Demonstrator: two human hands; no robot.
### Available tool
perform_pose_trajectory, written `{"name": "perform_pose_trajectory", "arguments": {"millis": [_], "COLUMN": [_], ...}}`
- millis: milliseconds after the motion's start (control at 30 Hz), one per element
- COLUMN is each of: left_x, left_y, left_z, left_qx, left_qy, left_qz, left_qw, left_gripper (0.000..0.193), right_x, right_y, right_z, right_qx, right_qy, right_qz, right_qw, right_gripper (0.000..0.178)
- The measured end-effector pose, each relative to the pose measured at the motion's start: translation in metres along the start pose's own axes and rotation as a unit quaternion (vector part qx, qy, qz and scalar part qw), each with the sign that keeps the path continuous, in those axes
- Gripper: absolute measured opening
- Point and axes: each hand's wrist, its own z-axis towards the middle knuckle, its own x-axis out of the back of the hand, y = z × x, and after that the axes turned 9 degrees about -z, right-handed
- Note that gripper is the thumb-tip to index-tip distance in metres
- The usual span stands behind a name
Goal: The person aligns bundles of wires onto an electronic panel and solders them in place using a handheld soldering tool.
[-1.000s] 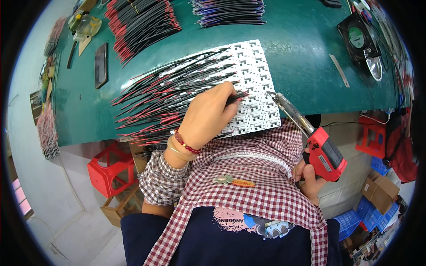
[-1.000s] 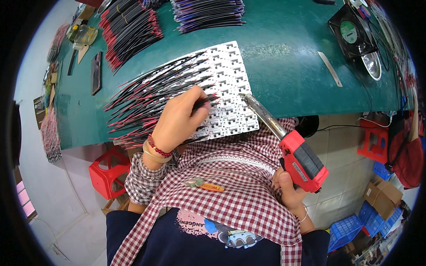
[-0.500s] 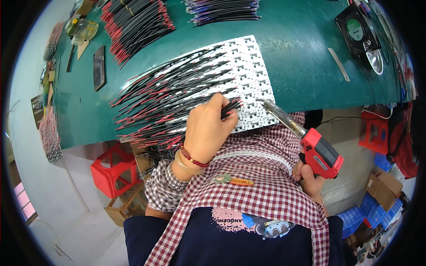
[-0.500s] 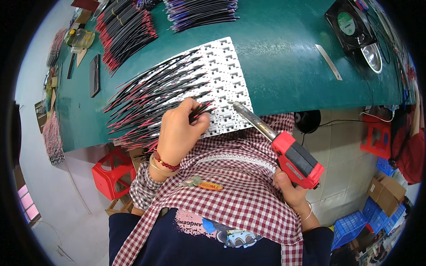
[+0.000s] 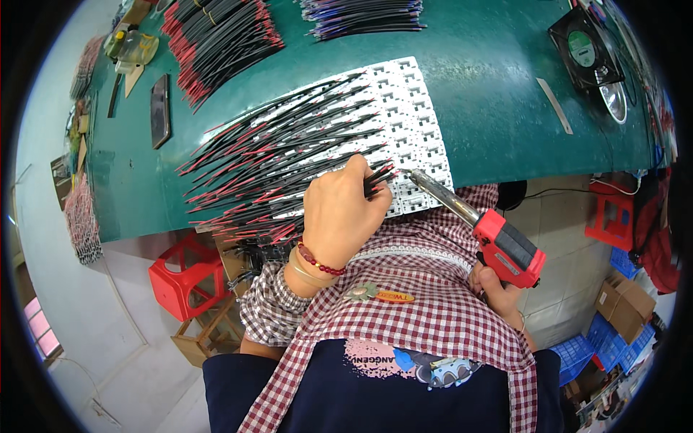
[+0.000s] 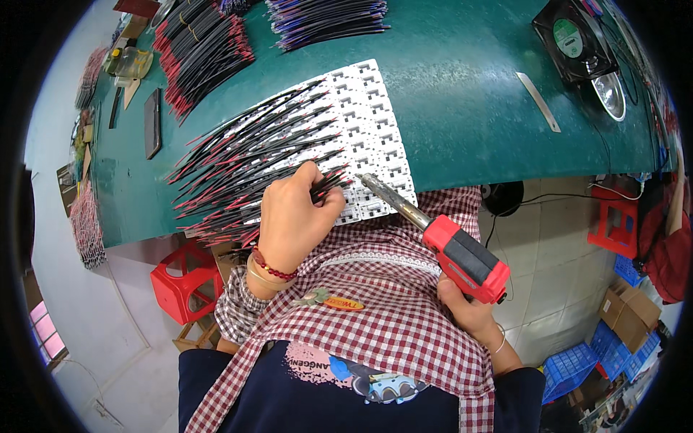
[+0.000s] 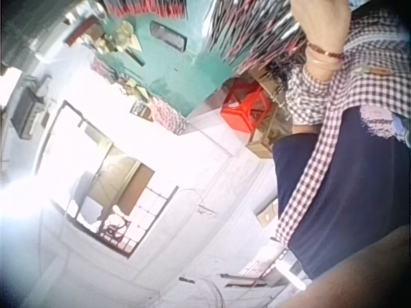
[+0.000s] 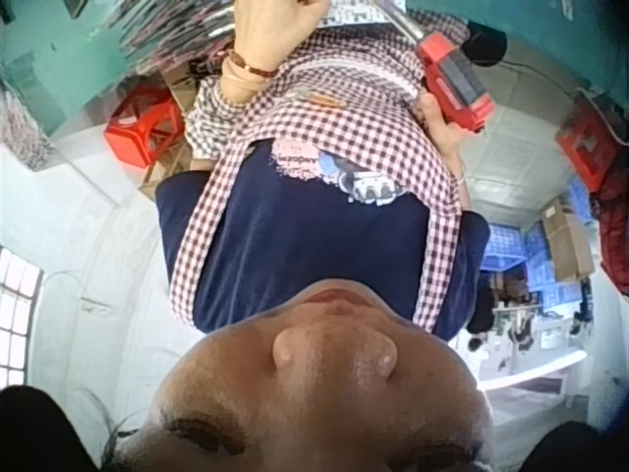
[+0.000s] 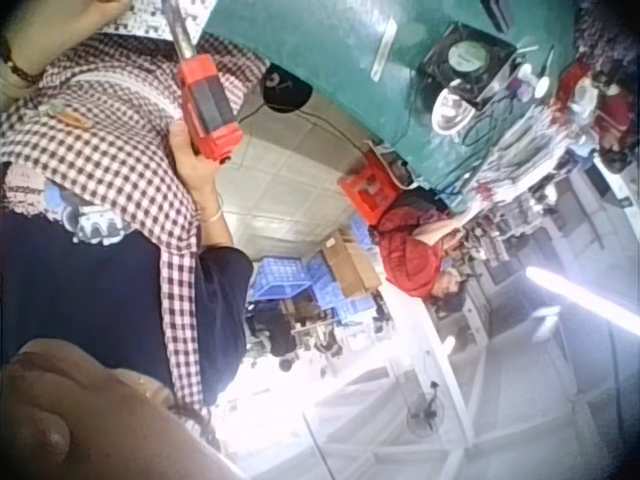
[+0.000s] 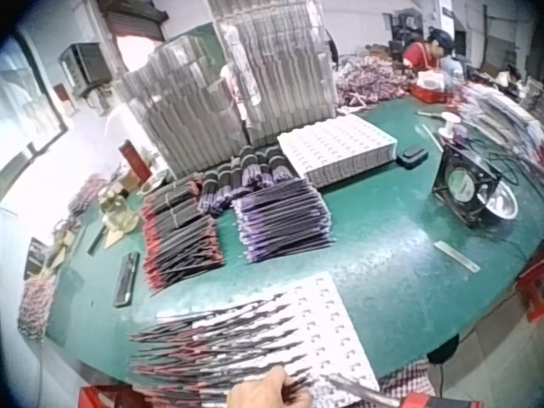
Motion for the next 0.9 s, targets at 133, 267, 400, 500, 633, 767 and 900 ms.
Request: {"name": "perform_pose_trajectory", "arguments": {"millis": [133,267,400,500,633,767,900], "left_x": [0.001,-0.001,-0.001,-0.003,-0.004,-0.004,-0.005], "left_y": [-0.004,-0.009,-0.008,-0.007,-0.005,-0.005,-0.003], "left_z": [-0.003,-0.003,-0.001,-0.002,-0.004,-0.004,-0.002], "left_qx": [-0.023,-0.037,-0.026,-0.039,-0.006,0.003,0.009], "left_qy": [-0.003,-0.008,-0.012,0.004,0.010,0.013,0.014], "left_qz": [-0.037,-0.052,-0.037,-0.027,-0.018,-0.030,-0.016], "left_qw": [0.999,0.998,0.999,0.999,1.000,0.999,1.000], "left_gripper": [0.016,0.021,0.021,0.019,0.017,0.017,0.017], "right_x": [0.000,0.000,0.000,0.002,0.002,0.002,0.002], "right_y": [0.001,0.003,-0.009,-0.004,-0.001,-0.001,-0.002], "right_z": [-0.001,-0.001,0.000,-0.004,-0.004,-0.002,-0.002], "right_qx": [-0.003,0.005,-0.031,-0.032,-0.034,-0.038,-0.042], "right_qy": [0.000,-0.001,0.012,0.018,0.020,0.003,-0.013], "right_qz": [0.014,0.013,0.088,0.051,0.059,0.058,0.036], "right_qw": [1.000,1.000,0.996,0.998,0.997,0.998,0.998], "right_gripper": [0.035,0.037,0.010,0.012,0.013,0.013,0.013]}}
